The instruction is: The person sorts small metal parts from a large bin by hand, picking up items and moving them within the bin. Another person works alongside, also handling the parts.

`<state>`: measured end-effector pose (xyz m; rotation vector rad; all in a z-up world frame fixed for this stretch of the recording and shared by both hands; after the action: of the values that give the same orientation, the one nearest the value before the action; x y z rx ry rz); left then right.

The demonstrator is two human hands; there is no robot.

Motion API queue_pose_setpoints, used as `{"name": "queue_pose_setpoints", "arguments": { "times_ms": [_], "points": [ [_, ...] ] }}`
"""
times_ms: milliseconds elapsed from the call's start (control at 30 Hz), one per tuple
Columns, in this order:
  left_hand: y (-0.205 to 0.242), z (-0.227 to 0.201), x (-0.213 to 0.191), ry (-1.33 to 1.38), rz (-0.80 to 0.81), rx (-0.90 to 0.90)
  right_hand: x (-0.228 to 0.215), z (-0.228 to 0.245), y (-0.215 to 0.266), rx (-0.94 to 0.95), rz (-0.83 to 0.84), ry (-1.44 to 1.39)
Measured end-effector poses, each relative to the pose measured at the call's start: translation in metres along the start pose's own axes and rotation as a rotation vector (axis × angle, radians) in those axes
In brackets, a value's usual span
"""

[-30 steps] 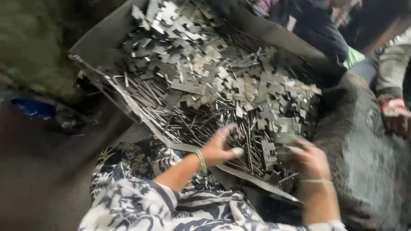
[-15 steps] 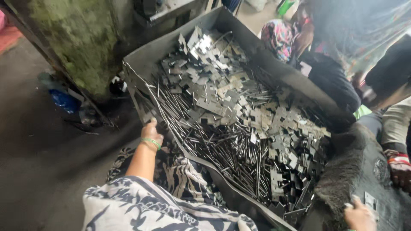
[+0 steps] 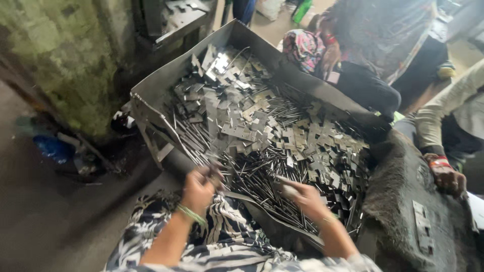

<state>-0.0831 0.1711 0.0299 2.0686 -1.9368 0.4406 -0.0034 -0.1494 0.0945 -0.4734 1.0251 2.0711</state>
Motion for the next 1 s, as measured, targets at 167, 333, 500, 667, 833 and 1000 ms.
{"name": "queue_pose_setpoints", "arguments": {
  "times_ms": [167, 333, 500, 667, 833, 1000],
  "points": [
    [0.028, -0.024, 0.058, -0.639, 0.133, 0.232, 0.087, 0.081, -0.050, -0.473, 0.258, -0.911],
    [-0.002, -0.010, 0.032, -0.542, 0.196, 0.125, 0.077, 0.094, -0.089, -0.472, 0.131, -1.100],
    [-0.043, 0.003, 0.031, -0.767, 0.207, 0.222, 0.078, 0.079, -0.136, -0.353, 0.062, -0.883],
    [-0.083, 0.016, 0.019, -0.930, 0.277, 0.419, 0.043, 0.055, -0.188, -0.360, -0.073, -0.695],
    [-0.119, 0.022, -0.027, -1.160, -0.108, 0.344, -0.059, 0.050, -0.266, -0.133, -0.111, -0.823],
    [-0.127, 0.031, -0.022, -1.348, -0.093, 0.249, -0.106, 0.058, -0.346, 0.116, -0.180, -0.336]
  ]
}}
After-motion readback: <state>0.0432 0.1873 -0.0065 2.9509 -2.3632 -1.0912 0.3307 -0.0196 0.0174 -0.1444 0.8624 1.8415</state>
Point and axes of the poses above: each hand's wrist, its own y-axis away from the middle knuckle, its own x-axis out of the palm, z = x × y, the point moved 4 cm from there along -y, towards the middle knuckle, and after that the axes turned 13 degrees about z, right-handed, at the moved point
